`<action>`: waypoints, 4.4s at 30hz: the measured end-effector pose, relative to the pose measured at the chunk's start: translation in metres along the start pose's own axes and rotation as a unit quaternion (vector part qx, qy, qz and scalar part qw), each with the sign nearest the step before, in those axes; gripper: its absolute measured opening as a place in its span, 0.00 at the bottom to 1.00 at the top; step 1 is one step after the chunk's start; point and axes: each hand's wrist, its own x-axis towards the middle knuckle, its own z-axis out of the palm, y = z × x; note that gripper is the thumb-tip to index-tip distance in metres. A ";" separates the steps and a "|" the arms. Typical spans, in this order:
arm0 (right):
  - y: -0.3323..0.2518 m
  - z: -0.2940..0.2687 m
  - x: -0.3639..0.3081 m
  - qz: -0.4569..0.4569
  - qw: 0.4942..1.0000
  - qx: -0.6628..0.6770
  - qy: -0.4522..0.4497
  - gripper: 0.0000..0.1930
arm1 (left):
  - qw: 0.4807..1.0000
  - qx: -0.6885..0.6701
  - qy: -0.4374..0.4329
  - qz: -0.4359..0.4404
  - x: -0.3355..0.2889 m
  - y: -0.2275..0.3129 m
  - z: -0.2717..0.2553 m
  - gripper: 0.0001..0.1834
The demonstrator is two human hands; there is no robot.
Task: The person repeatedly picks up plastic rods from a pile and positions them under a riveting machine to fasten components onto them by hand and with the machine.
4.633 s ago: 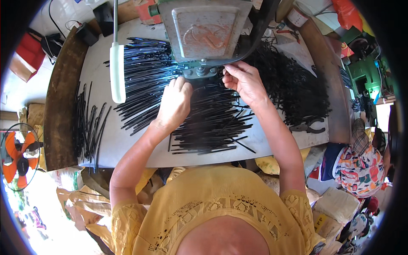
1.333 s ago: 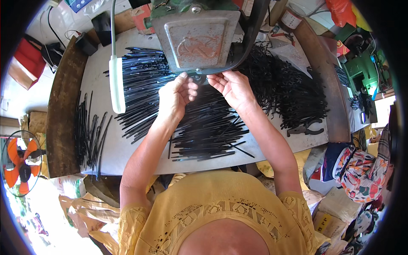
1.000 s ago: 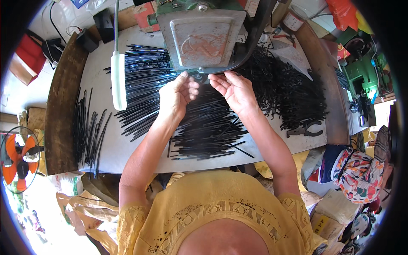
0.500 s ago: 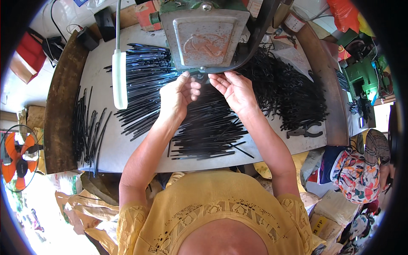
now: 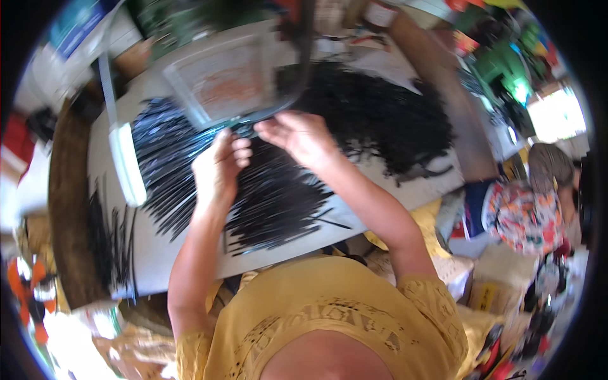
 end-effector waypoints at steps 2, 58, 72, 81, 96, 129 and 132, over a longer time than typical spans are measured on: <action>-0.008 -0.006 -0.002 0.026 0.999 -0.033 -0.008 0.12 | 1.000 0.008 -0.001 0.001 -0.002 0.004 -0.001 0.14; -0.008 0.019 -0.001 0.036 0.926 -0.372 -0.051 0.06 | 0.991 0.122 -0.044 -0.037 -0.025 0.023 -0.001 0.19; -0.008 0.030 -0.003 0.026 0.916 -0.398 -0.054 0.06 | 0.991 0.114 -0.039 -0.051 -0.024 0.022 0.000 0.21; -0.006 0.031 -0.001 0.016 0.919 -0.391 -0.050 0.06 | 0.992 0.110 -0.045 -0.039 -0.022 0.020 0.002 0.22; 0.001 0.029 0.001 0.023 0.923 -0.381 -0.042 0.06 | 0.992 0.112 -0.039 -0.035 -0.021 0.018 0.001 0.22; 0.015 0.033 -0.005 0.010 0.947 -0.320 -0.039 0.07 | 0.994 0.096 -0.014 0.044 -0.015 0.001 0.003 0.05; 0.017 0.033 -0.008 -0.002 0.945 -0.324 -0.035 0.07 | 0.994 0.095 -0.023 0.052 -0.018 -0.001 0.002 0.06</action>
